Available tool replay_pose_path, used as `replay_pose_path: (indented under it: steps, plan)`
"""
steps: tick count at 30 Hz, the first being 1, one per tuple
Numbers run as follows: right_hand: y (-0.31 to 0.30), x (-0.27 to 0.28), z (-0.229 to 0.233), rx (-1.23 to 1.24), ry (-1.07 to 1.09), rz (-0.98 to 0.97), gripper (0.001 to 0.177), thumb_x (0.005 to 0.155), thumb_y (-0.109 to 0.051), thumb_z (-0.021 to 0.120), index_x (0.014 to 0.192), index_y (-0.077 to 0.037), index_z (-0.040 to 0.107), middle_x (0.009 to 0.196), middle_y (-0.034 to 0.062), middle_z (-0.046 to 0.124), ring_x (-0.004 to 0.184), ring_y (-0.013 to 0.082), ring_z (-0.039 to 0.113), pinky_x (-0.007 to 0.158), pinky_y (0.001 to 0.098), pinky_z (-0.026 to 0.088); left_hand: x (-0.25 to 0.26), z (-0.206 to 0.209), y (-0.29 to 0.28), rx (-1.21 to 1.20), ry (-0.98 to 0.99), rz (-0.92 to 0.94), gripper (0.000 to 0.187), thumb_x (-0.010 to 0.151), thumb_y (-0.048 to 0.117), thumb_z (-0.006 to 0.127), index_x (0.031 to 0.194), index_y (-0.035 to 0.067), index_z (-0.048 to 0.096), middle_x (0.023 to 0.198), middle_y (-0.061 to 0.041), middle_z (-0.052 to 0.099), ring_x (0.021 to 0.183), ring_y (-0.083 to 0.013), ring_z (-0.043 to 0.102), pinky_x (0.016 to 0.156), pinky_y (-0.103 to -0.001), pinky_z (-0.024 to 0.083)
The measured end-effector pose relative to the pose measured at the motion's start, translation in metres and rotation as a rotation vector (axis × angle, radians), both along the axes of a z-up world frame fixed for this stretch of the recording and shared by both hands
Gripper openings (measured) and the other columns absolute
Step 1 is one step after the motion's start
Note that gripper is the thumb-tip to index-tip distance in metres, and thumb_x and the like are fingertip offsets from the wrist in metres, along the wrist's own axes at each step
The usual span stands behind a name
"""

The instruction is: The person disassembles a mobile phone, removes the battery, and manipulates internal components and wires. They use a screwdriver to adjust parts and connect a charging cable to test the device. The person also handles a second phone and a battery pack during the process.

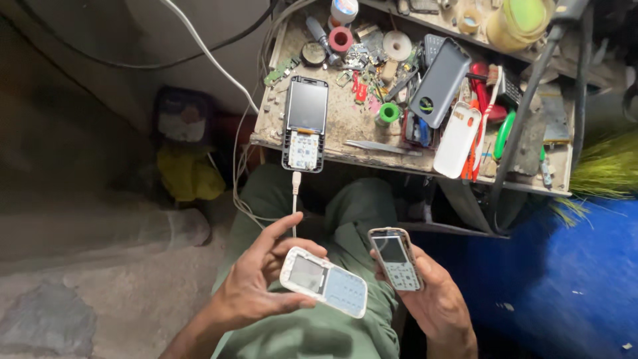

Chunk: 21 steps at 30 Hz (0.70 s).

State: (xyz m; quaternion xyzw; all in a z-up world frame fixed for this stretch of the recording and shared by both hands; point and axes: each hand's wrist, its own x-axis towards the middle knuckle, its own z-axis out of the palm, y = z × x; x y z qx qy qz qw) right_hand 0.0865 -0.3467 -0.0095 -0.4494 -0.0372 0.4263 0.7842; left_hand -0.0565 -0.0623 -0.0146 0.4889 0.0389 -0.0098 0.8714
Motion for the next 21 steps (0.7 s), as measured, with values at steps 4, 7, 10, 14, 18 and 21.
replay_pose_path:
  steps: [4,7,10,14,18,21]
  plan:
    - [0.019,0.0,0.022,-0.112,-0.149,0.115,0.054,0.101,-0.024,0.053,0.141,0.012,0.053,0.141,0.023,0.062,0.13,0.031,0.059,0.113,0.0448,0.042,0.013,-0.002,-0.005,0.014,0.021,-0.017,0.117,0.076,0.003,0.089,0.164,0.005,0.011,0.135,-0.018,0.064,0.119,-0.0198,0.066,0.106,-0.035,0.054]
    - [0.034,-0.006,0.036,-0.299,-0.595,0.22,0.045,0.104,-0.017,0.056,0.139,0.011,0.058,0.14,0.0219,0.062,0.131,0.0312,0.058,0.114,0.04,0.041,0.015,-0.001,-0.008,0.038,0.061,-0.03,0.119,0.075,0.002,0.088,0.165,0.004,0.01,0.135,-0.016,0.065,0.118,-0.0186,0.066,0.105,-0.033,0.053]
    - [0.048,-0.009,0.047,-0.386,-0.966,0.347,0.044,0.101,-0.016,0.061,0.139,0.004,0.059,0.133,0.0179,0.066,0.122,0.0288,0.065,0.105,0.0376,0.049,0.016,0.002,-0.011,-0.018,0.053,0.0,0.12,0.074,0.001,0.087,0.165,0.004,0.01,0.135,-0.015,0.064,0.12,-0.0186,0.066,0.107,-0.034,0.052]
    - [0.061,-0.021,0.054,-0.438,-1.134,0.294,0.047,0.097,-0.017,0.066,0.14,0.002,0.057,0.133,0.0181,0.066,0.119,0.029,0.066,0.103,0.0375,0.051,0.011,0.007,-0.013,0.07,0.06,0.033,0.121,0.073,0.003,0.089,0.165,0.004,0.01,0.134,-0.014,0.066,0.118,-0.0183,0.067,0.106,-0.034,0.053]
    - [0.065,-0.03,0.055,-0.476,-1.208,0.245,0.053,0.092,-0.018,0.073,0.138,0.002,0.057,0.133,0.0187,0.065,0.12,0.0309,0.066,0.101,0.0377,0.053,0.007,0.008,-0.013,0.133,0.055,0.06,0.122,0.073,0.006,0.091,0.165,0.004,0.012,0.135,-0.014,0.067,0.117,-0.0184,0.069,0.105,-0.034,0.055]
    - [0.065,-0.033,0.055,-0.485,-1.269,0.23,0.056,0.091,-0.02,0.075,0.139,0.003,0.057,0.133,0.019,0.065,0.121,0.0303,0.065,0.101,0.0374,0.052,0.005,0.01,-0.014,0.148,0.043,0.078,0.121,0.073,0.007,0.091,0.164,0.004,0.013,0.135,-0.014,0.068,0.118,-0.0185,0.07,0.105,-0.035,0.057]
